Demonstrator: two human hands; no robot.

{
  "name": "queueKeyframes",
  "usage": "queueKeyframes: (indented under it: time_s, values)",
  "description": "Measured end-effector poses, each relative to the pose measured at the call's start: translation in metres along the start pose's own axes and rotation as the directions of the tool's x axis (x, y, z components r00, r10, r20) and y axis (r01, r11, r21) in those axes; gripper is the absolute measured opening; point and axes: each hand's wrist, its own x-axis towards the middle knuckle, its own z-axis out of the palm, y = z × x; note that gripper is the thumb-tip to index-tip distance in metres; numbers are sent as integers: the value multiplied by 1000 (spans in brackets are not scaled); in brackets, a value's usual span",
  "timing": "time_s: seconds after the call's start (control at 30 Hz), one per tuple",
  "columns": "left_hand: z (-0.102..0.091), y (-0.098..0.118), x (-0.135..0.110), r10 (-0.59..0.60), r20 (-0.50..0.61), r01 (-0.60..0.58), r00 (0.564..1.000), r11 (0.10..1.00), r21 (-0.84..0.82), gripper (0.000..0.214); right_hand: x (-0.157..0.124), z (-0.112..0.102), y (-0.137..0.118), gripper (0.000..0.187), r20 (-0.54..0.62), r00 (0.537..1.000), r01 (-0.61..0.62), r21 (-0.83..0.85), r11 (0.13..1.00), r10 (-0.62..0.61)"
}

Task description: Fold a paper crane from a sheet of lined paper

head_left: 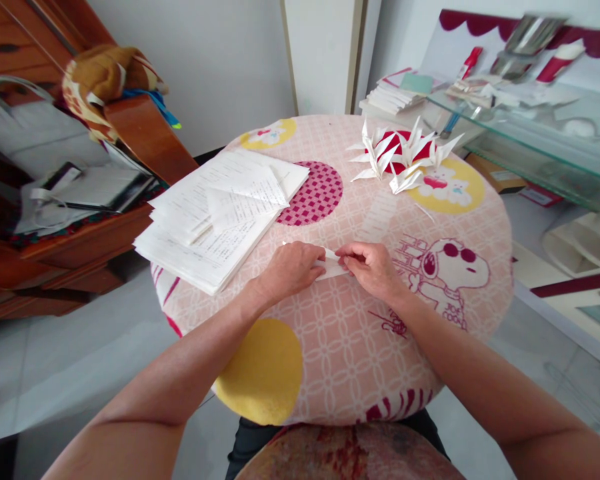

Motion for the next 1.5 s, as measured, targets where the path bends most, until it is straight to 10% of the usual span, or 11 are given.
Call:
queueKeyframes:
  time_s: [0.3,0.7,1.07,1.33,1.5]
  values:
    - [-1,-3,2,58,33,-60,998,996,62,25,-5,9,-2,23,-9,995,95,-143,985,-98]
    - [-7,-8,5,70,34,-56,997,947,-316,23,-5,12,-2,19,-24,997,68,-131,989,-72]
    - [12,-14,-1,50,-140,-91,989,949,-302,18,-10,17,-3,22,37,982,187,-301,935,-184]
    - [23,-6,-22,-26,-469,-163,883,920,-357,19,-13,20,-3,25,78,974,225,-346,911,-210]
    - [33,-7,-16,252,-515,-367,819,921,-132,34,-10,18,-2,26,79,974,227,-298,927,-213]
